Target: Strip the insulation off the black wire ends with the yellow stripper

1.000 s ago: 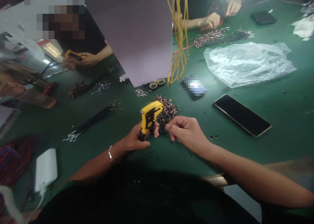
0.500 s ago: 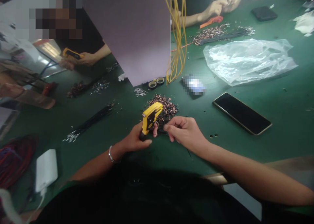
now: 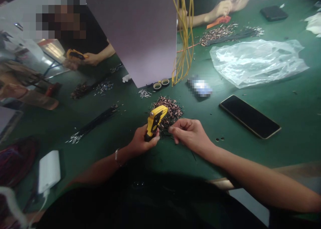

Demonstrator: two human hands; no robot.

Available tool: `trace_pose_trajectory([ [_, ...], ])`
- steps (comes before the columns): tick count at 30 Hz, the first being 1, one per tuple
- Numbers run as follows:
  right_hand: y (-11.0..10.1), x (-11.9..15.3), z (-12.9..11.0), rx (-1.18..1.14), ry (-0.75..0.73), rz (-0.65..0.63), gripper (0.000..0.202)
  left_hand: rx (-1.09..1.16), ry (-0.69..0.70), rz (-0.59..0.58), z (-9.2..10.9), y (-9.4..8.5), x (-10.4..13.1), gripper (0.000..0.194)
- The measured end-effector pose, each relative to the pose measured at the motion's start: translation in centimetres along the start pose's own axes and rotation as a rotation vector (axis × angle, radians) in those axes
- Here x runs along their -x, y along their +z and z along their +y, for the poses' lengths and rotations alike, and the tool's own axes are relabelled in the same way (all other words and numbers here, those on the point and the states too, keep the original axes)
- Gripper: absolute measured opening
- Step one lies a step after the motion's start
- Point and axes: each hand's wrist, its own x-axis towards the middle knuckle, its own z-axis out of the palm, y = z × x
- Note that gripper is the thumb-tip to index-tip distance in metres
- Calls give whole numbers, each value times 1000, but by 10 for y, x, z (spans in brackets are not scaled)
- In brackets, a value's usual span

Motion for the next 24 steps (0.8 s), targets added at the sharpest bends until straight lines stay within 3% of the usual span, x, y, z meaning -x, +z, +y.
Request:
trace_pose_trajectory([
  [7,-1,0,-4,3,14,-24,26,73,-39,-17,-6,2,3,18],
  [13,-4,-3,-6,3,5,-34,27,339,-20,-70,-10,4,2,27],
  [24,-4,-2,-5,19,8,-29,29,175,65,-75,-14,1,0,28],
])
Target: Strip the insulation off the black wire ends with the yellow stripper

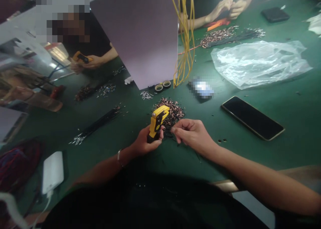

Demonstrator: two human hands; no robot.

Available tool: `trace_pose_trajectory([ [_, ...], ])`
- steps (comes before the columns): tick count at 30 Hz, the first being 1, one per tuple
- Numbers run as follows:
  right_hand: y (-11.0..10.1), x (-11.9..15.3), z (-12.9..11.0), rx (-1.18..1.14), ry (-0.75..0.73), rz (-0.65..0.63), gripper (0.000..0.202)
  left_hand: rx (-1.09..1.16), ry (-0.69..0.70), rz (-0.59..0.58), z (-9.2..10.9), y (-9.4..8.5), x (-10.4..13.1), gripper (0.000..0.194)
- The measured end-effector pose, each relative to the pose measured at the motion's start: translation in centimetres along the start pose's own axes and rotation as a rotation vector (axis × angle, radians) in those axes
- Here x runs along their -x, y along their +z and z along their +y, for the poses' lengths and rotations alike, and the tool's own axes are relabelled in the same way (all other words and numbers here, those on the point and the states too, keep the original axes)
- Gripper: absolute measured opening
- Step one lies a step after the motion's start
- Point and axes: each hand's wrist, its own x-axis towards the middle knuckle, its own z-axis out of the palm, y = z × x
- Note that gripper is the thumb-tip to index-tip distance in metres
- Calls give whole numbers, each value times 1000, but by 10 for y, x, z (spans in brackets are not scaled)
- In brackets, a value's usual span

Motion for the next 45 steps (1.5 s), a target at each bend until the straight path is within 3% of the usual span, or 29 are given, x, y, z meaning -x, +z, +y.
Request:
trace_pose_trajectory([
  [5,0,-1,1,-2,-15,12,29,0,51,-28,2,1,-1,35],
  [11,0,-1,3,-15,-13,2,24,-41,36,1,4,2,-2,23],
  [20,2,-1,4,-23,-13,-22,24,-208,-70,72,7,0,4,15],
  [22,2,-1,5,-27,-23,-26,24,-113,-109,63,7,1,4,17],
  [27,-1,-3,5,-41,0,-2,21,458,-160,3,4,3,-2,35],
  [30,-4,-6,4,-48,-6,2,22,635,-162,-27,2,-3,-6,42],
  [37,-16,-12,1,-88,-76,48,21,857,-170,-216,8,-16,-13,49],
  [45,-29,-17,-1,-46,-183,89,17,921,-240,-383,9,-20,-14,50],
])
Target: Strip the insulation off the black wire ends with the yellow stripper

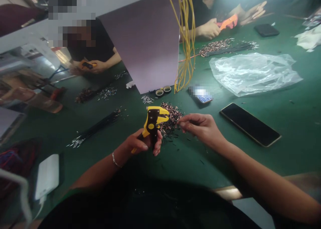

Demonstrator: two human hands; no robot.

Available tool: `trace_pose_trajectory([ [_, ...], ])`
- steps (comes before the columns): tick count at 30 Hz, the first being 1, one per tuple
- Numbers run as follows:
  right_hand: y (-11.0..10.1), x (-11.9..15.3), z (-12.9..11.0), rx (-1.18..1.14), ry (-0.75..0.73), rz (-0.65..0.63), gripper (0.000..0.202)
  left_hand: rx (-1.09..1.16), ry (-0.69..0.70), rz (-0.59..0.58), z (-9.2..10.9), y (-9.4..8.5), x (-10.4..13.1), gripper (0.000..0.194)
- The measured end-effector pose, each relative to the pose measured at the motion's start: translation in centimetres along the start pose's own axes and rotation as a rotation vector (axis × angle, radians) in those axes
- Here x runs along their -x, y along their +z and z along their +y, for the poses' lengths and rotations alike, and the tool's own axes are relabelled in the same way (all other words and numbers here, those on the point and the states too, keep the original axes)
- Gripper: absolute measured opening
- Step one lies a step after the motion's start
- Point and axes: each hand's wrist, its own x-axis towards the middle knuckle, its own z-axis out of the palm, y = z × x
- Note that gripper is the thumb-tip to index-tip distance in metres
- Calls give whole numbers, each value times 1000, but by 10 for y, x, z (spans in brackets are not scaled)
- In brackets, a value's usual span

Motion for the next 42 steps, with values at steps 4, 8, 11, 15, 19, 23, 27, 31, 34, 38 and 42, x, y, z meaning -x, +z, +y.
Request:
trace_pose_trajectory([
  [4,1,0,1,18,-35,-14,13,19,-28,-48,-1,-1,1,49],
  [8,2,1,1,14,-63,-9,12,33,-65,-104,-3,0,1,49],
  [11,3,1,1,19,-64,-19,12,41,-89,-119,-4,2,3,49],
  [15,4,3,1,44,-56,-35,14,43,-94,-113,-4,4,4,48],
  [19,5,4,0,39,-55,-45,16,41,-101,-104,-3,6,3,47],
  [23,4,4,-1,53,-53,-40,17,24,-91,-92,-3,8,3,48],
  [27,3,3,2,62,-57,-46,18,21,-89,-89,-3,9,3,47],
  [31,3,4,3,67,-63,-57,16,42,-90,-110,-4,9,2,45],
  [34,3,4,3,58,-66,-64,15,36,-91,-103,-5,8,3,45],
  [38,2,4,2,61,-61,-60,16,28,-74,-53,-7,7,5,44],
  [42,3,4,1,64,-60,-42,16,24,-70,-44,-10,6,6,42],
])
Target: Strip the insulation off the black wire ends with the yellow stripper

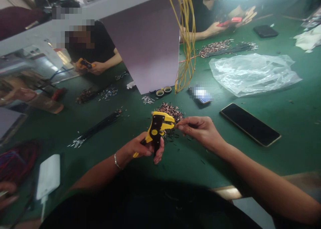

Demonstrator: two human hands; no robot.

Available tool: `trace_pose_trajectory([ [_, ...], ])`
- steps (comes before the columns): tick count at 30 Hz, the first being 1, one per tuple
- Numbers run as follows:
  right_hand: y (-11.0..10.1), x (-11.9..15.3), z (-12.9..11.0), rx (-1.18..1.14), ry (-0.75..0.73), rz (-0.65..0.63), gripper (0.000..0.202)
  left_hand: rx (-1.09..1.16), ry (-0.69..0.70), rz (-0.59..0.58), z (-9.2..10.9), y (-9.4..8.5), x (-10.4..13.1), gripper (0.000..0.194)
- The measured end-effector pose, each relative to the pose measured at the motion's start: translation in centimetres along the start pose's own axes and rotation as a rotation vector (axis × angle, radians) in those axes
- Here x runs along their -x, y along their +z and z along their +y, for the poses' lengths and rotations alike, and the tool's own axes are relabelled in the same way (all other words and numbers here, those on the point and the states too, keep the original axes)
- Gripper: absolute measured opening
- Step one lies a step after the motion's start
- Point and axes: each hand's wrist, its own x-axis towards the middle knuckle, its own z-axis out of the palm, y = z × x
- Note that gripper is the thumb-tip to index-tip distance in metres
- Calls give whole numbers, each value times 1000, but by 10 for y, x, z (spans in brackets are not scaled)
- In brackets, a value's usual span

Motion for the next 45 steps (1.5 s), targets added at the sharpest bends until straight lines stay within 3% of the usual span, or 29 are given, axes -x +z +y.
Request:
trace_pose_trajectory([
  [17,-1,0,0,22,-13,-10,15,28,-10,-10,-1,-2,-1,37],
  [26,0,-1,-1,11,-6,7,15,-28,34,45,-2,2,0,27],
  [35,-1,-3,-2,-6,15,14,16,-143,83,170,-4,10,1,22],
  [45,3,-2,4,-22,55,29,17,-173,87,201,-6,17,1,19],
])
